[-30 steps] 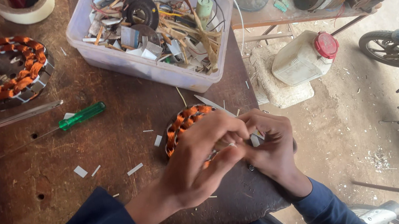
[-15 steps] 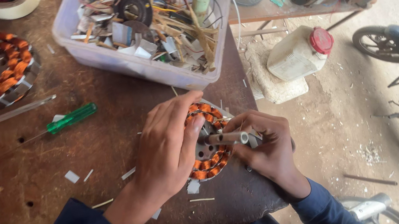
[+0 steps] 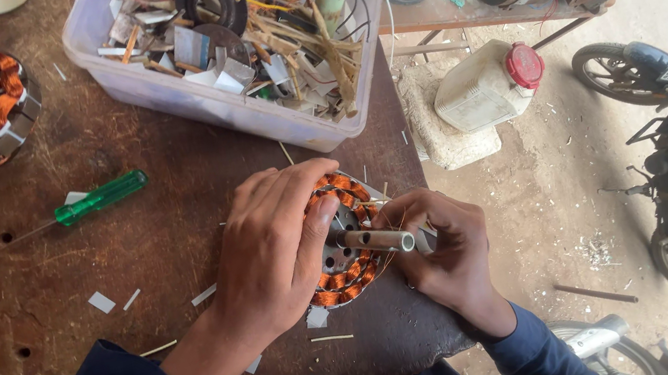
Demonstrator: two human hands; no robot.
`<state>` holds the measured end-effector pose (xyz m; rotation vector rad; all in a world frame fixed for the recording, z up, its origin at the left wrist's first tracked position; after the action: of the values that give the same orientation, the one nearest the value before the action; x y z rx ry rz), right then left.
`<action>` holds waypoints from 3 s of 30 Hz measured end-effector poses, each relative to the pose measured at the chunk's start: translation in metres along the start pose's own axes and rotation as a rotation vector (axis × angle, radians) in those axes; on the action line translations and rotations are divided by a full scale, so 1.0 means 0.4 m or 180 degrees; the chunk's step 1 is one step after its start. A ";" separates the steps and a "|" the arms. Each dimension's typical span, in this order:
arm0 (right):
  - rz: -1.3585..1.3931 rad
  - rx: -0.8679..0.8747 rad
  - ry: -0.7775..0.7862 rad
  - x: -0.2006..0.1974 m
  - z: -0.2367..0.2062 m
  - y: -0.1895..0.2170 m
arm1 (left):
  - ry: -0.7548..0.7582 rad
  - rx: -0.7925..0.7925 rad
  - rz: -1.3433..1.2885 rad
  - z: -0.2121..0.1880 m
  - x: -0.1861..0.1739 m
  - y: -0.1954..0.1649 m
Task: The person cuts small white insulating pieces and inserts them into slots on a copper-wound stator. They use scissors to trim the pieces and place them carefully into the stator slots, repeating the process for multiple slots.
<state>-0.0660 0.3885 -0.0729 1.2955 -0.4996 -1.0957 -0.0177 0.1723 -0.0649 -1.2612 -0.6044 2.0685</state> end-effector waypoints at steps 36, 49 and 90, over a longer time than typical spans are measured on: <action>-0.0203 0.0079 -0.0042 0.009 -0.003 0.003 | -0.0057 -0.0220 -0.0572 -0.008 0.031 0.017; -0.0798 0.0104 -0.0080 0.023 -0.007 0.048 | -0.0031 -0.0241 -0.0437 -0.007 0.016 0.004; -0.1187 -0.0389 -0.0002 0.047 -0.002 0.010 | -0.0108 -0.0332 -0.0782 -0.006 0.016 0.049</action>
<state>-0.0556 0.3723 -0.0742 1.3102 -0.1888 -1.4119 -0.0233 0.1635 -0.0829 -1.1479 -0.8482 1.8782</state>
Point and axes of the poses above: each hand's wrist, its own z-axis towards the middle knuckle, its own x-axis out of the palm, y = z × x, the point moved 1 cm from there along z, towards the middle knuckle, and after that the axes turned 13 degrees about z, right-handed, at the moved point
